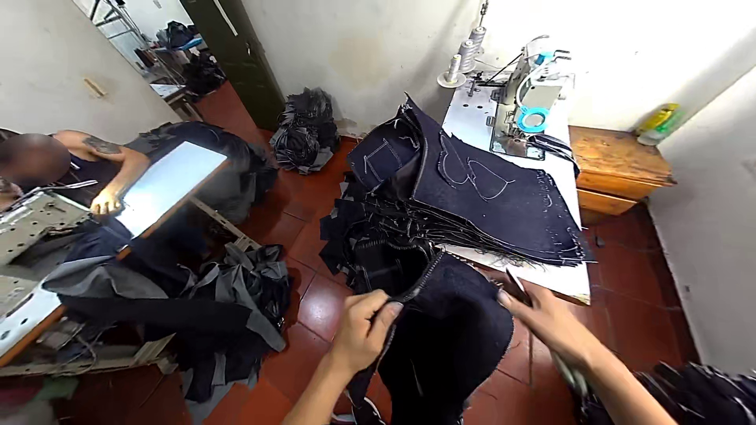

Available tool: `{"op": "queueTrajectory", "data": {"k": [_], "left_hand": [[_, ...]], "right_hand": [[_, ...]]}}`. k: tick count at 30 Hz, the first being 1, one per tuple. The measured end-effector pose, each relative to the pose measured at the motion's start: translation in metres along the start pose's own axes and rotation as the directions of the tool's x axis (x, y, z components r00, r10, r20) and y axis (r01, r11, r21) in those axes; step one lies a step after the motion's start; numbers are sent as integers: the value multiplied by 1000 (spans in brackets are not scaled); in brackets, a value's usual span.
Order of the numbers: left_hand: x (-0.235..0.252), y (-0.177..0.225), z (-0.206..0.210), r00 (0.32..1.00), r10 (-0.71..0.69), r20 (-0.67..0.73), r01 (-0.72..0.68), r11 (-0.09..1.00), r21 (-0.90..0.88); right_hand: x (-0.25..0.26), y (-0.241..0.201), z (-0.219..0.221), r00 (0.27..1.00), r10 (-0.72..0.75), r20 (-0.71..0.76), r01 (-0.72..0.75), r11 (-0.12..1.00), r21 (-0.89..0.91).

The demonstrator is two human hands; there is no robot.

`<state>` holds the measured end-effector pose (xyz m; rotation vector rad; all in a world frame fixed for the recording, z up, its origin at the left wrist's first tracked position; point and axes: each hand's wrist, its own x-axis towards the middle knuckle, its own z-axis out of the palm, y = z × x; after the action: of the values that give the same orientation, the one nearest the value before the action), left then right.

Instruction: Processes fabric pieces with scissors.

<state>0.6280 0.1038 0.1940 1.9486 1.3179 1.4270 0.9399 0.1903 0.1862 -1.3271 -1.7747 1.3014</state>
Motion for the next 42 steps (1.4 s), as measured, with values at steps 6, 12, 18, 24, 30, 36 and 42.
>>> {"op": "queueTrajectory", "data": {"k": [6, 12, 18, 24, 30, 36, 42], "left_hand": [[52, 74, -27, 984, 27, -177, 2, 987, 160], [57, 87, -60, 998, 55, -25, -49, 979, 200], [76, 75, -135, 982, 188, 8, -174, 889, 424], [134, 38, -130, 915, 390, -101, -265, 771, 579], [283, 27, -52, 918, 295, -265, -193, 917, 350], [354, -52, 80, 980, -181, -85, 196, 797, 571], [343, -104, 131, 839, -531, -119, 379, 414, 828]], "right_hand": [[-60, 91, 59, 949, -205, 240, 142, 956, 257], [15, 90, 84, 996, -55, -76, 71, 970, 232], [30, 58, 68, 985, -115, 130, 35, 864, 502], [9, -23, -59, 869, -348, -352, 334, 937, -102], [73, -122, -215, 578, -581, -573, 115, 753, -647], [261, -37, -261, 682, -470, -560, -44, 739, -673], [327, 74, -138, 862, -146, -486, -30, 941, -337]]}}
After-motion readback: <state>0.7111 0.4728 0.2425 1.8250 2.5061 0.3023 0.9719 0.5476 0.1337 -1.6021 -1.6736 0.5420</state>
